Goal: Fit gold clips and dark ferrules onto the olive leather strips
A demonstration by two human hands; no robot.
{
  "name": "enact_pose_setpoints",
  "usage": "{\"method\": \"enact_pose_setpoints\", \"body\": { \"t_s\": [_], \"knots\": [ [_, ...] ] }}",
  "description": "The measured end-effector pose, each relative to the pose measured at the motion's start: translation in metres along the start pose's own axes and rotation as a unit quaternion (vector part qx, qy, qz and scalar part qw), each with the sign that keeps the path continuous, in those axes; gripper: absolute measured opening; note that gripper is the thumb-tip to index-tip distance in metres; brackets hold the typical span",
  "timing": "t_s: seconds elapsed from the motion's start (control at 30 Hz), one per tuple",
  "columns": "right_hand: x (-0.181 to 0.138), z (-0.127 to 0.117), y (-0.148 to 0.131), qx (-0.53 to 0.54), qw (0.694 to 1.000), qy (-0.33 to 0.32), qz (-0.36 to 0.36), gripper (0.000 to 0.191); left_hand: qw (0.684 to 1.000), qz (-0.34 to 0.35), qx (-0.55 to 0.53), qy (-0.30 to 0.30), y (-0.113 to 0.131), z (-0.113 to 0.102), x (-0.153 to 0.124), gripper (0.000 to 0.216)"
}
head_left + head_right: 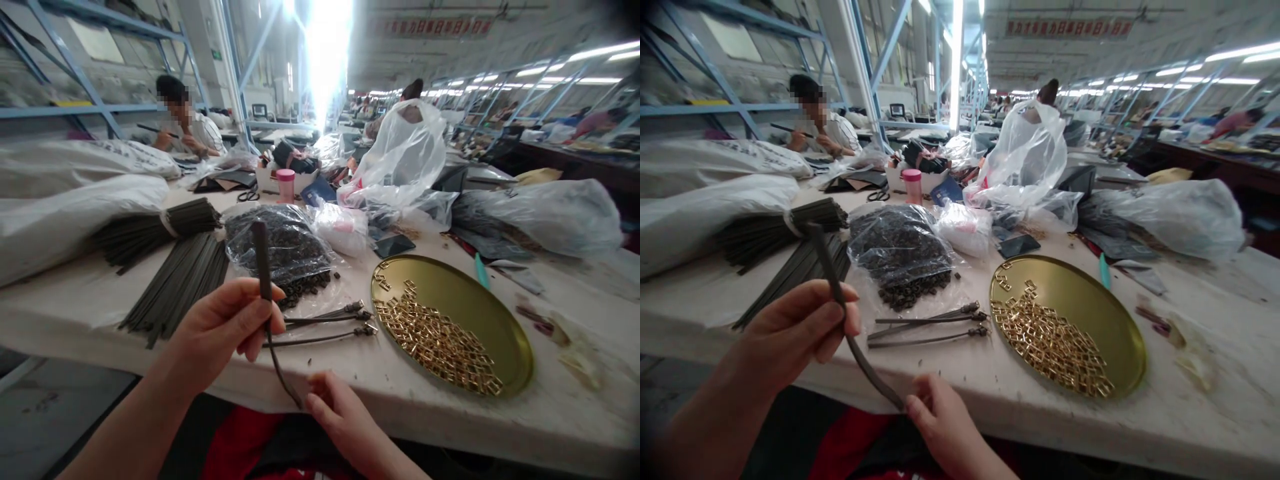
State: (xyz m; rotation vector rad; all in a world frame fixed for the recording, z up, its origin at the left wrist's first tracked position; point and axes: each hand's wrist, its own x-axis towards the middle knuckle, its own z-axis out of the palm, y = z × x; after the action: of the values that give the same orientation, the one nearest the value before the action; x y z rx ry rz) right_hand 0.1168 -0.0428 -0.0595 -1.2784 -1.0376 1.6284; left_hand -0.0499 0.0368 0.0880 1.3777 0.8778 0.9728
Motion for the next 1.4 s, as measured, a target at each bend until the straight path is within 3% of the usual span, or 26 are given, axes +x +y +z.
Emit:
{"method": "enact_pose_setpoints", "body": {
  "t_s": [0.1, 0.2, 0.3, 0.43, 0.53, 0.63, 0.77, 0.87, 0.93, 1.03, 1.13, 1.27, 1.4],
  "knots": [
    [-0.002, -0.020, -0.030, -0.007, 0.991, 0.069, -0.117, 0.040, 0.968, -0.052, 0.213, -0.118, -0.003, 0.010, -0.003, 0.013],
    [-0.003, -0.032, -0.055, -0.018, 0.981, 0.100, -0.164, 0.040, 0.930, -0.119, 0.278, -0.209, -0.023, 0.024, -0.006, 0.017],
    [0.000, -0.033, -0.058, -0.006, 0.988, 0.098, -0.117, 0.040, 0.927, -0.195, 0.215, -0.236, -0.048, 0.034, -0.006, 0.019],
    [0.009, -0.034, -0.044, 0.106, 0.986, 0.110, -0.067, 0.039, 0.929, -0.269, 0.117, -0.225, -0.072, 0.034, -0.002, 0.020],
    [0.018, -0.038, -0.038, 0.089, 0.988, 0.115, -0.047, 0.031, 0.926, -0.310, 0.040, -0.213, -0.082, 0.033, 0.001, 0.015],
    [0.027, -0.037, -0.031, 0.140, 0.985, 0.105, 0.003, 0.027, 0.922, -0.332, -0.070, -0.188, -0.090, 0.037, 0.003, 0.010],
    [0.036, -0.027, -0.018, 0.200, 0.975, 0.069, 0.071, 0.029, 0.914, -0.321, -0.187, -0.165, -0.098, 0.044, 0.004, 0.020],
    [0.038, -0.025, -0.015, 0.062, 0.990, 0.126, -0.008, 0.026, 0.913, -0.326, -0.193, -0.152, -0.100, 0.046, 0.005, 0.019],
    [0.036, -0.028, -0.018, -0.071, 0.976, 0.180, -0.098, 0.021, 0.915, -0.336, -0.174, -0.138, -0.101, 0.046, 0.007, 0.016],
    [0.032, -0.034, -0.025, -0.191, 0.951, 0.159, -0.183, 0.016, 0.923, -0.337, -0.150, -0.108, -0.102, 0.046, 0.009, 0.016],
    [0.031, -0.037, -0.029, -0.222, 0.949, 0.109, -0.196, 0.010, 0.935, -0.319, -0.125, -0.087, -0.106, 0.047, 0.007, 0.019],
    [0.035, -0.039, -0.028, -0.258, 0.950, 0.079, -0.154, 0.016, 0.961, -0.263, -0.034, -0.081, -0.113, 0.048, 0.002, 0.016],
    [0.040, -0.043, -0.031, -0.357, 0.921, 0.032, -0.154, 0.019, 0.973, -0.210, 0.053, -0.085, -0.116, 0.045, 0.000, 0.014]
  ]
}}
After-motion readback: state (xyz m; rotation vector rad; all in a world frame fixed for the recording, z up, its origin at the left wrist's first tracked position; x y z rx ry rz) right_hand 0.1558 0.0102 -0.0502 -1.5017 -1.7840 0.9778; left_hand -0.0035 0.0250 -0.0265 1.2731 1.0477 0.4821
